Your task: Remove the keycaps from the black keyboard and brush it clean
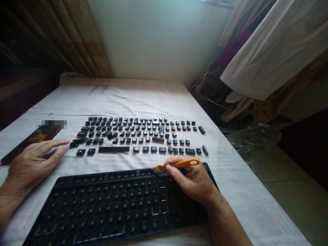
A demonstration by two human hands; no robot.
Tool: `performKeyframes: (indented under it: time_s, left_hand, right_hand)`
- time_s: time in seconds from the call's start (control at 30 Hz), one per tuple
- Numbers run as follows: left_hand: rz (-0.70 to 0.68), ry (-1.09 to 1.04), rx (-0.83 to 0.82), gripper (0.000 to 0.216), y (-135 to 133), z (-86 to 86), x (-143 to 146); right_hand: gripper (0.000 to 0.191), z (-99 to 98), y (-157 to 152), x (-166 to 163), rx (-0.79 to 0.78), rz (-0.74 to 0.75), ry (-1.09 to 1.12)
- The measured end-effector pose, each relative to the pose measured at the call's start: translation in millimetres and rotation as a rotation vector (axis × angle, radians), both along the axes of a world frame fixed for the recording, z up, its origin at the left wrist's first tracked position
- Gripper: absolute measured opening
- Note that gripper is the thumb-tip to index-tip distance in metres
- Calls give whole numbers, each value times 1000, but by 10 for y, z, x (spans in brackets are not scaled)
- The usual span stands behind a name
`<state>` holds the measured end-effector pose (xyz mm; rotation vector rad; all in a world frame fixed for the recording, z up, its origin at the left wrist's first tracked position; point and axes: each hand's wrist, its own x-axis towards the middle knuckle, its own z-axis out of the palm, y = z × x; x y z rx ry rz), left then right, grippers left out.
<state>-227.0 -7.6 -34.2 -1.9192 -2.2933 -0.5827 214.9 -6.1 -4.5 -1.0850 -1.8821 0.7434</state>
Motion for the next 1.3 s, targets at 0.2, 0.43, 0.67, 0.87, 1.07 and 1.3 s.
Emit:
performKeyframes:
  time_s: [0.2, 0.43, 0.67, 0.87, 1.07, 1.3]
  left_hand:
    - [-95, 36, 26, 54, 9, -82, -55]
    - [-125, 129, 28, 58, 17, -52, 0]
    - [-161, 234, 63, 58, 19, -49, -1]
    - [-174, 206, 41, 50, -3, -7, 4]
    - [-43, -18, -149, 39, -21, 2, -87]
    - [24, -60, -178, 44, -55, 57, -27]
  right_hand:
    - [11, 16, -5, 1, -9, 11, -32]
    - [10, 28, -8, 3, -19, 10, -37]
    - [10, 19, -8, 12, -8, 15, -37]
    - [9, 22, -6, 16, -22, 12, -50]
    - [10, 30, -14, 15, -25, 22, -43]
    - [10, 29, -11, 12, -26, 26, -68]
